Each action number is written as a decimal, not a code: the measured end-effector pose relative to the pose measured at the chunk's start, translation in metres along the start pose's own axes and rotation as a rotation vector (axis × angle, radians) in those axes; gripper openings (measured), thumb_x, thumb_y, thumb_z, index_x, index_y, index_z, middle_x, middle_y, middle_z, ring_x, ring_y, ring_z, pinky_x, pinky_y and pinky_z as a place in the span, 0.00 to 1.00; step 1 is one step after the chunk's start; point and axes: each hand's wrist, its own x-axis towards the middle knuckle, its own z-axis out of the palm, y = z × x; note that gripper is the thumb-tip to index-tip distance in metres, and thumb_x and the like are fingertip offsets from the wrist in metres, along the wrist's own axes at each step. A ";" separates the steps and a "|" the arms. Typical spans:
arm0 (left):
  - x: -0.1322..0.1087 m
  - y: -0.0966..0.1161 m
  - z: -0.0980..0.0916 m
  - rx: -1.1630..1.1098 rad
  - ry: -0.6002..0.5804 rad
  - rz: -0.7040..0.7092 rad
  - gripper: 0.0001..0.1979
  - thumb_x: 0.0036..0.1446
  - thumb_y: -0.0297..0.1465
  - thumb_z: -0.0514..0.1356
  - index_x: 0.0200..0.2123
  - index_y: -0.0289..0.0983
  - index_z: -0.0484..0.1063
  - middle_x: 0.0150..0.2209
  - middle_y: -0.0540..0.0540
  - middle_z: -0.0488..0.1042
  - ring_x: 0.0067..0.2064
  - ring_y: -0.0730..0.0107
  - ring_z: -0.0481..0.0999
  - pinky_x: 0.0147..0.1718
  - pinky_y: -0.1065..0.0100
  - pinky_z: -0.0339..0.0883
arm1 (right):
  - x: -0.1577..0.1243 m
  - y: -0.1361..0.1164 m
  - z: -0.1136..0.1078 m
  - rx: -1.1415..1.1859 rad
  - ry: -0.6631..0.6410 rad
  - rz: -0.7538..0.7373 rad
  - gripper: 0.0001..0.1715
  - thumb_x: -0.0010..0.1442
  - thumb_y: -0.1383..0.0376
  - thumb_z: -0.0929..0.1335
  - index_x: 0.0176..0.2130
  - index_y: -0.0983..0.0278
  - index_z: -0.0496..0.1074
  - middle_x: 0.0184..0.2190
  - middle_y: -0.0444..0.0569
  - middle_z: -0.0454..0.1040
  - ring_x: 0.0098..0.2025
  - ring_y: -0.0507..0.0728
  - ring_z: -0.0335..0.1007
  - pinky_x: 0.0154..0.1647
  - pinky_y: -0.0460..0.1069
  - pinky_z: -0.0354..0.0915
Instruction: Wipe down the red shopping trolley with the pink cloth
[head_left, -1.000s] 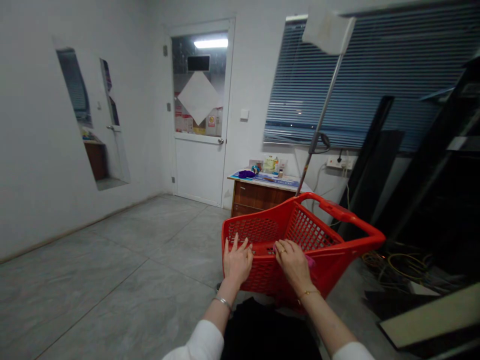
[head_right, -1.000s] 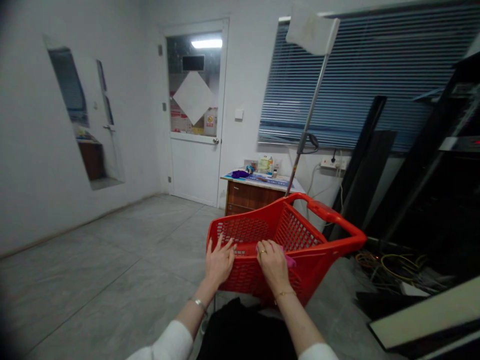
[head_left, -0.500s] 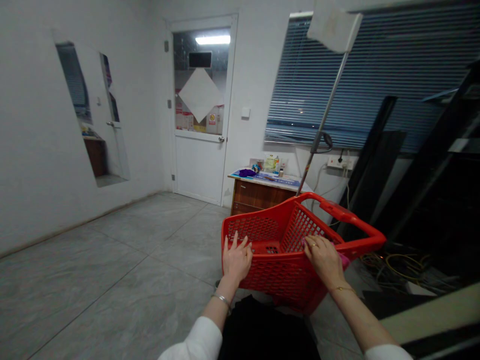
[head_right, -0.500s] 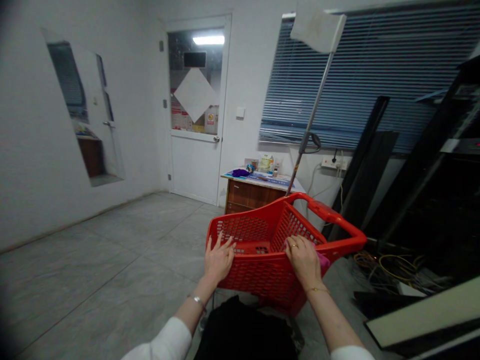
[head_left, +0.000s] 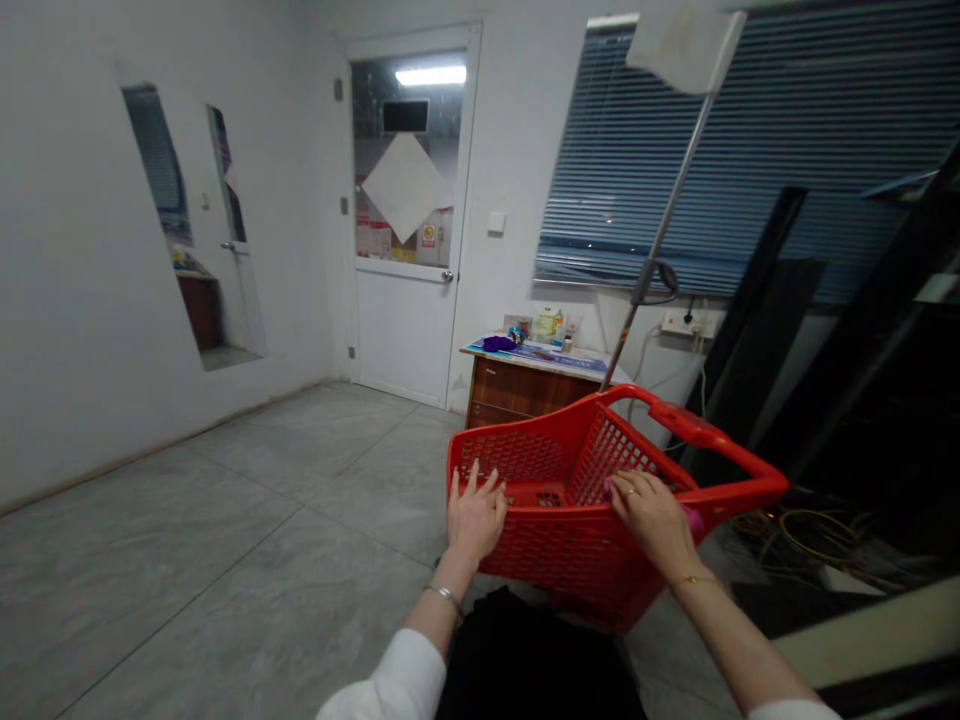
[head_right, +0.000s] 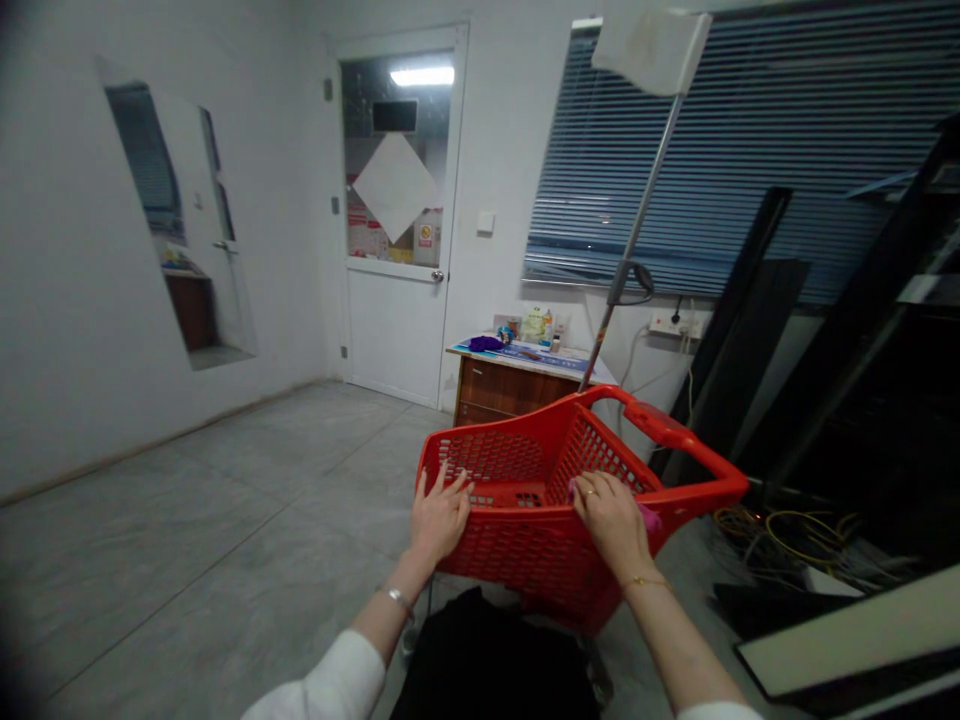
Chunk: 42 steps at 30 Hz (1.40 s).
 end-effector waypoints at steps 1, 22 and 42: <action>0.000 0.001 0.000 -0.003 0.000 0.001 0.17 0.66 0.32 0.50 0.48 0.49 0.77 0.56 0.55 0.73 0.66 0.55 0.58 0.65 0.42 0.44 | -0.001 0.006 -0.003 -0.017 0.006 0.011 0.12 0.64 0.65 0.64 0.42 0.66 0.75 0.41 0.52 0.76 0.47 0.57 0.67 0.53 0.53 0.62; 0.000 -0.004 -0.009 -0.007 0.001 0.007 0.17 0.64 0.31 0.51 0.48 0.48 0.77 0.55 0.54 0.73 0.66 0.56 0.59 0.66 0.44 0.45 | -0.014 0.077 -0.036 -0.168 -0.001 0.059 0.15 0.64 0.61 0.63 0.42 0.66 0.76 0.40 0.53 0.77 0.44 0.58 0.66 0.49 0.53 0.62; 0.002 -0.006 -0.008 -0.008 0.018 0.014 0.18 0.65 0.31 0.49 0.47 0.50 0.78 0.55 0.56 0.73 0.66 0.57 0.59 0.65 0.44 0.47 | -0.028 0.159 -0.058 -0.342 0.009 0.145 0.26 0.67 0.56 0.58 0.37 0.70 0.77 0.35 0.58 0.77 0.38 0.58 0.66 0.43 0.53 0.60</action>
